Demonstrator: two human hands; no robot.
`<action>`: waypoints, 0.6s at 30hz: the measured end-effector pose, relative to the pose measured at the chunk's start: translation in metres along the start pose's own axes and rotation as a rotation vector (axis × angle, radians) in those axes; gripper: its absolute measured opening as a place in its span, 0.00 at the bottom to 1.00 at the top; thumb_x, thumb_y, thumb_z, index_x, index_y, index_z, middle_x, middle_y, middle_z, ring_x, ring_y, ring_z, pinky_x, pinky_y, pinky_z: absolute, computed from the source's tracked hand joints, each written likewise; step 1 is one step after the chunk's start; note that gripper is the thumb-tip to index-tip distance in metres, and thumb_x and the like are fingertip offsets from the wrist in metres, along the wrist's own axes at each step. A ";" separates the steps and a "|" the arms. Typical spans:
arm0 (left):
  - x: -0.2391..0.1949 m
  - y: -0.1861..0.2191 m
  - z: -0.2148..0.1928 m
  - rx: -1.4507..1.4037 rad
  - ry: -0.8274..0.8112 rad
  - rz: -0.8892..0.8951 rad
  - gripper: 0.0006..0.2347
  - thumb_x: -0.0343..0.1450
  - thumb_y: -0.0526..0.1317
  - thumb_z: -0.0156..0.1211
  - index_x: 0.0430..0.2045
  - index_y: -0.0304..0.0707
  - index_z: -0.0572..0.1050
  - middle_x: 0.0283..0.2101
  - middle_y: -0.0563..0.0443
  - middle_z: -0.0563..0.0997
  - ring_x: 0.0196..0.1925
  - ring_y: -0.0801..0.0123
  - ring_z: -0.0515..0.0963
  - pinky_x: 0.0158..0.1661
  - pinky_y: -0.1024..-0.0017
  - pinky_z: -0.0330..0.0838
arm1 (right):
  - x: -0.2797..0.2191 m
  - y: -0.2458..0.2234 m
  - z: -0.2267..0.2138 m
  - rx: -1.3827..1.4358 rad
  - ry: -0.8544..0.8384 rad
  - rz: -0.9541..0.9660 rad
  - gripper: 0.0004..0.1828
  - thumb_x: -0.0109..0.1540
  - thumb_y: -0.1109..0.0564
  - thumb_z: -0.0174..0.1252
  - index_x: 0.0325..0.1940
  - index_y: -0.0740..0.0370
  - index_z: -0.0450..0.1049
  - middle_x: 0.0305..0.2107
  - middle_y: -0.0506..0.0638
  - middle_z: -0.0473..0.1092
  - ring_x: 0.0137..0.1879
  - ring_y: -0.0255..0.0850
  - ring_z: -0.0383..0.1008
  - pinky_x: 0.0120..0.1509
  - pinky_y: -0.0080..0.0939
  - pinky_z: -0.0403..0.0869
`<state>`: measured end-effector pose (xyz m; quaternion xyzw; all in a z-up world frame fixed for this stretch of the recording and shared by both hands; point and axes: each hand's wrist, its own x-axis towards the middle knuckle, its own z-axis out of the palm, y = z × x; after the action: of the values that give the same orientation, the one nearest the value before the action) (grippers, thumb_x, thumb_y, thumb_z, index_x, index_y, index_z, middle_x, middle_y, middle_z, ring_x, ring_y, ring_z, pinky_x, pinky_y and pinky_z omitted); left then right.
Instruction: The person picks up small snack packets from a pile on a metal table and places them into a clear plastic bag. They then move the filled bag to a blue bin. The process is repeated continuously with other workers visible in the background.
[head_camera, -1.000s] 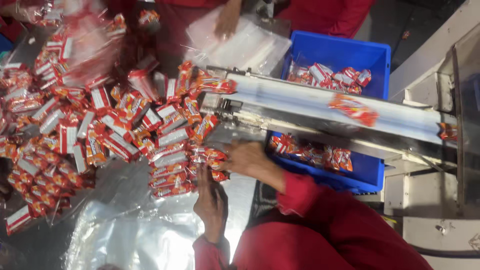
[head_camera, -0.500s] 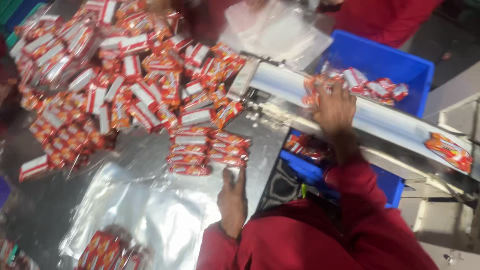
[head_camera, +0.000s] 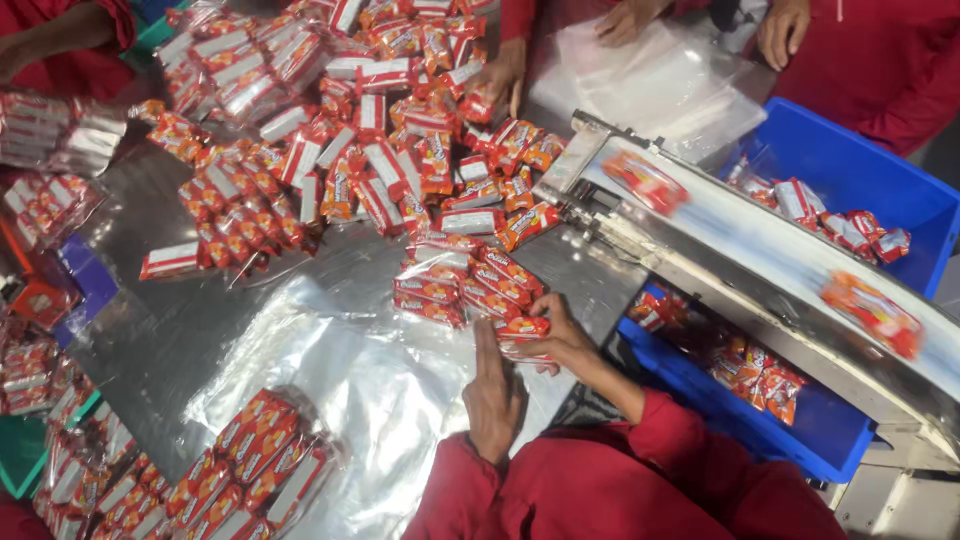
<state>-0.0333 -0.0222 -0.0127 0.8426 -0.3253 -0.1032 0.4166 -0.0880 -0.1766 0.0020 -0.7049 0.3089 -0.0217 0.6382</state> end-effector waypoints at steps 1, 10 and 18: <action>-0.004 -0.002 -0.003 0.005 0.013 0.076 0.41 0.59 0.26 0.56 0.71 0.35 0.47 0.75 0.31 0.53 0.40 0.36 0.81 0.30 0.56 0.75 | -0.002 0.002 0.006 -0.068 -0.003 -0.029 0.37 0.50 0.53 0.70 0.56 0.55 0.57 0.51 0.51 0.64 0.35 0.42 0.74 0.27 0.41 0.74; 0.012 -0.006 0.021 -0.053 -0.056 0.336 0.37 0.61 0.26 0.55 0.71 0.41 0.61 0.56 0.36 0.72 0.46 0.42 0.82 0.40 0.56 0.78 | 0.020 0.093 -0.007 -0.366 0.277 -0.608 0.34 0.52 0.68 0.69 0.61 0.54 0.71 0.52 0.51 0.68 0.57 0.53 0.73 0.59 0.47 0.73; -0.020 -0.074 -0.085 0.170 -0.007 -0.186 0.15 0.66 0.38 0.62 0.47 0.40 0.73 0.50 0.40 0.79 0.43 0.47 0.83 0.41 0.58 0.77 | 0.108 0.050 0.076 0.655 0.098 -0.460 0.46 0.56 0.72 0.54 0.77 0.56 0.49 0.67 0.53 0.60 0.64 0.42 0.73 0.64 0.47 0.78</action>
<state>0.0230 0.0771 -0.0184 0.9011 -0.2547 -0.1164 0.3312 0.0113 -0.1593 -0.0972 -0.5132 0.1499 -0.2950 0.7919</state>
